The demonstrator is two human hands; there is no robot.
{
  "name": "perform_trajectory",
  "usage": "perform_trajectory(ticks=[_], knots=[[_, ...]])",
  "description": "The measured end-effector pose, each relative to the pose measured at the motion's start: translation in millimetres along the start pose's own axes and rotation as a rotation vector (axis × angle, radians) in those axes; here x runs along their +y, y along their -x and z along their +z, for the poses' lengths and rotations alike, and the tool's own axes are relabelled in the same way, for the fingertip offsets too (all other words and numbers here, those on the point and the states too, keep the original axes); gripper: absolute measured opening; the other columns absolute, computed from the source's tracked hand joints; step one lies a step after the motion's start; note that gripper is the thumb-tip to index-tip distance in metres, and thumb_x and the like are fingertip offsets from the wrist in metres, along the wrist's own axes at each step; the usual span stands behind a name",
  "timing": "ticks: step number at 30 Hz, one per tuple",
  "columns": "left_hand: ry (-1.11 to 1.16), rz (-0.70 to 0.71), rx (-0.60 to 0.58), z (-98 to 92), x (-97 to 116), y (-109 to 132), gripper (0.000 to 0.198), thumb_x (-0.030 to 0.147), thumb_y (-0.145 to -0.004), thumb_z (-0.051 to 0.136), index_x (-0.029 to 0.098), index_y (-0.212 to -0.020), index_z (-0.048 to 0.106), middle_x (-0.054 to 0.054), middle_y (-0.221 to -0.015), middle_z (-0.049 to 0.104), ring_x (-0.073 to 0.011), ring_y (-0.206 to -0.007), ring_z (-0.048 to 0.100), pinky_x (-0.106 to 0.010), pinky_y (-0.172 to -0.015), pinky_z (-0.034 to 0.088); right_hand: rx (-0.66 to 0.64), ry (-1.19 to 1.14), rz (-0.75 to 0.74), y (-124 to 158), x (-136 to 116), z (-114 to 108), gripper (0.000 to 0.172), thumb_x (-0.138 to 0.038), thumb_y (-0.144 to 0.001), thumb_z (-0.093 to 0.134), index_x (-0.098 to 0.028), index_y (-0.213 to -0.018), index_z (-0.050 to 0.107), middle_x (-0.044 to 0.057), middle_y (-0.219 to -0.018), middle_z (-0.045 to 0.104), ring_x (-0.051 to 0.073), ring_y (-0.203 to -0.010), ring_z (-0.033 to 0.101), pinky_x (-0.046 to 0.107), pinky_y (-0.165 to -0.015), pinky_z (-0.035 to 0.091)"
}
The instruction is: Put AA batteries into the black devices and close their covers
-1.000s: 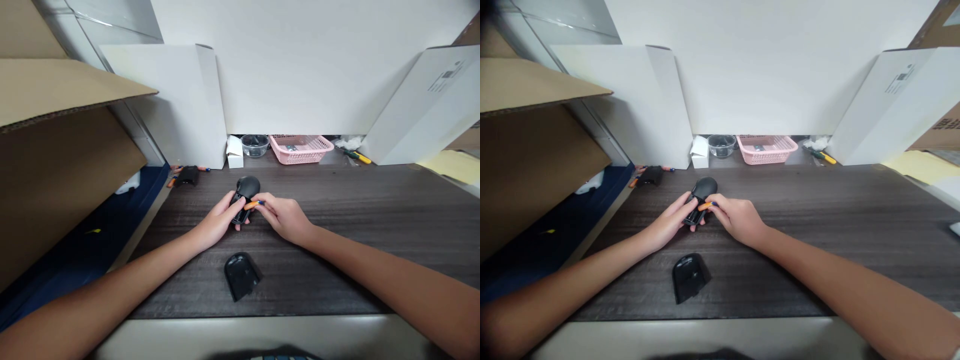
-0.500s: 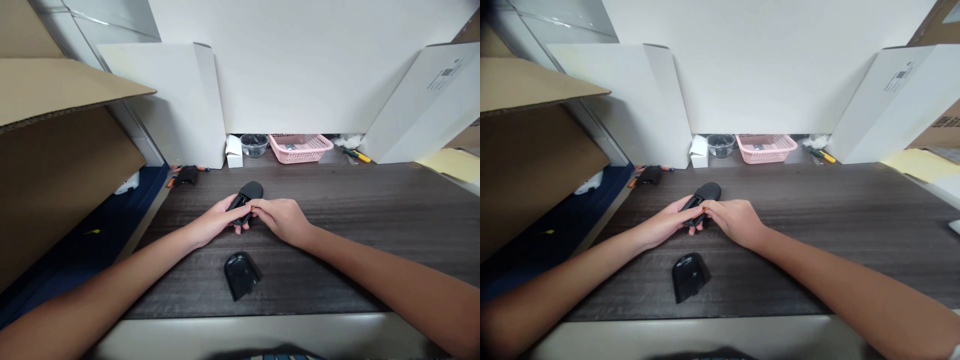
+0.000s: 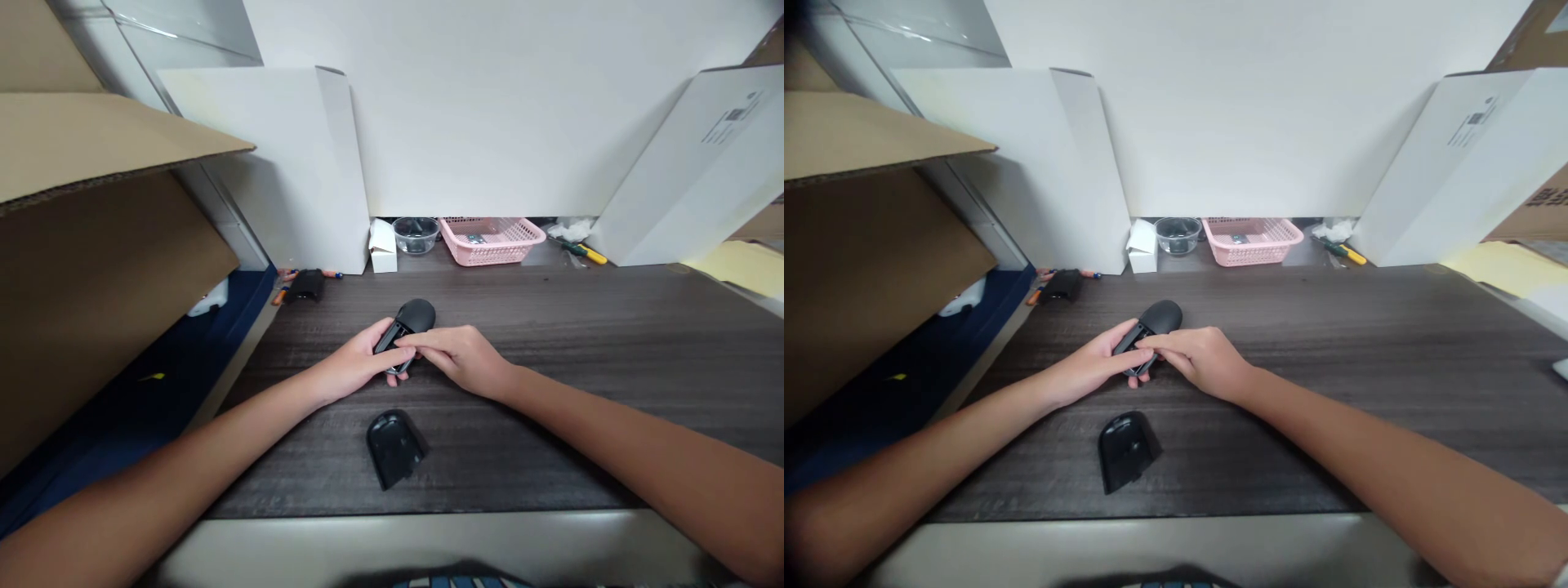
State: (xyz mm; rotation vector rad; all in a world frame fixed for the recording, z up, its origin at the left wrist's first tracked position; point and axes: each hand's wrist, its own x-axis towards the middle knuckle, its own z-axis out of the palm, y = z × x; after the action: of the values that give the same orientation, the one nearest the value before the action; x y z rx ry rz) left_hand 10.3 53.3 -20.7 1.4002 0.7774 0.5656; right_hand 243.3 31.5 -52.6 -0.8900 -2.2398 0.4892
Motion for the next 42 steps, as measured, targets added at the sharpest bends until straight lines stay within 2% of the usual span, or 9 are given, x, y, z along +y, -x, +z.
perform_trajectory(ticks=[5, 8, 14, 18, 23, 27, 30, 36, 42], knots=[[0.036, 0.0, 0.032, 0.5, -1, 0, 0.047, 0.044, -0.091, 0.081, 0.019, -0.125, 0.062, -0.003, -0.093, 0.071, -0.0165, -0.078, 0.072, -0.024, -0.062, 0.058, 0.088, 0.043, 0.099, 2, -8, 1, 0.039, -0.032, -0.11, 0.05, -0.027, -0.147, 0.057, -0.002, -0.087, 0.078, 0.015, -0.068, 0.068, 0.028, -0.07, 0.049], [0.08, 0.0, 0.06, 0.2, -1, 0, 0.052, 0.044, -0.088, 0.084, 0.019, -0.128, 0.062, -0.006, -0.101, 0.074, -0.017, -0.076, 0.072, -0.026, -0.06, 0.059, 0.107, -0.077, 0.161, 1, -11, -3, 0.023, -0.026, -0.106, 0.048, -0.025, -0.128, 0.055, -0.007, -0.072, 0.061, 0.014, -0.06, 0.055, 0.027, -0.067, 0.043], [0.151, 0.003, 0.151, -2.0, 0, -3, 0.043, 0.048, -0.092, 0.078, 0.016, -0.117, 0.065, -0.009, -0.106, 0.075, -0.0137, -0.07, 0.068, -0.024, -0.055, 0.057, 0.01, 0.042, 0.13, -4, -5, -4, 0.037, -0.008, -0.082, 0.053, -0.024, -0.115, 0.054, 0.0, -0.094, 0.062, 0.02, -0.083, 0.057, 0.032, -0.08, 0.045], [0.208, 0.026, 0.234, -2.1, -1, -3, 0.042, 0.044, -0.092, 0.08, 0.016, -0.12, 0.063, -0.01, -0.112, 0.075, -0.0123, -0.071, 0.067, -0.023, -0.056, 0.057, 0.013, 0.258, 0.14, -6, -1, -3, 0.043, -0.013, -0.083, 0.058, -0.022, -0.125, 0.06, 0.009, -0.116, 0.066, 0.028, -0.107, 0.06, 0.041, -0.097, 0.045], [0.188, 0.07, 0.255, -0.9, -4, -4, 0.044, 0.046, -0.092, 0.08, 0.017, -0.12, 0.061, -0.01, -0.113, 0.074, -0.0123, -0.072, 0.066, -0.022, -0.054, 0.053, -0.017, 0.395, 0.263, -5, 4, -7, 0.033, -0.029, -0.089, 0.066, -0.02, -0.121, 0.064, 0.01, -0.104, 0.073, 0.028, -0.095, 0.065, 0.037, -0.085, 0.046], [0.17, 0.09, 0.267, -0.3, -5, -4, 0.043, 0.046, -0.094, 0.078, 0.017, -0.119, 0.059, -0.01, -0.112, 0.073, -0.0116, -0.071, 0.064, -0.02, -0.049, 0.047, -0.053, 0.389, 0.251, -2, 6, -9, 0.031, -0.019, -0.088, 0.062, -0.021, -0.119, 0.066, 0.0, -0.074, 0.069, 0.022, -0.069, 0.062, 0.034, -0.076, 0.043], [0.171, 0.087, 0.282, -0.4, -6, -5, 0.043, 0.044, -0.093, 0.079, 0.016, -0.118, 0.058, -0.012, -0.115, 0.073, -0.0121, -0.071, 0.064, -0.02, -0.048, 0.047, -0.058, 0.349, 0.23, -1, 4, -8, 0.034, -0.014, -0.087, 0.06, -0.021, -0.12, 0.065, -0.004, -0.069, 0.066, 0.018, -0.063, 0.061, 0.031, -0.073, 0.044], [0.17, 0.086, 0.272, 0.0, -8, -6, 0.043, 0.041, -0.093, 0.078, 0.017, -0.122, 0.057, -0.01, -0.111, 0.073, -0.0123, -0.067, 0.064, -0.022, -0.048, 0.048, 0.295, 0.129, 0.044, -1, -7, -7, 0.031, -0.021, -0.102, 0.059, -0.024, -0.133, 0.061, 0.004, -0.104, 0.076, 0.019, -0.089, 0.071, 0.032, -0.083, 0.056], [0.103, 0.088, 0.111, 2.4, -6, 1, 0.041, 0.047, -0.095, 0.071, 0.019, -0.122, 0.057, -0.003, -0.094, 0.066, -0.017, -0.077, 0.067, -0.025, -0.057, 0.053, 0.357, 0.218, -0.148, -3, -16, -11, 0.022, -0.021, -0.103, 0.066, -0.024, -0.125, 0.066, 0.007, -0.112, 0.077, 0.022, -0.103, 0.069, 0.038, -0.092, 0.057]])
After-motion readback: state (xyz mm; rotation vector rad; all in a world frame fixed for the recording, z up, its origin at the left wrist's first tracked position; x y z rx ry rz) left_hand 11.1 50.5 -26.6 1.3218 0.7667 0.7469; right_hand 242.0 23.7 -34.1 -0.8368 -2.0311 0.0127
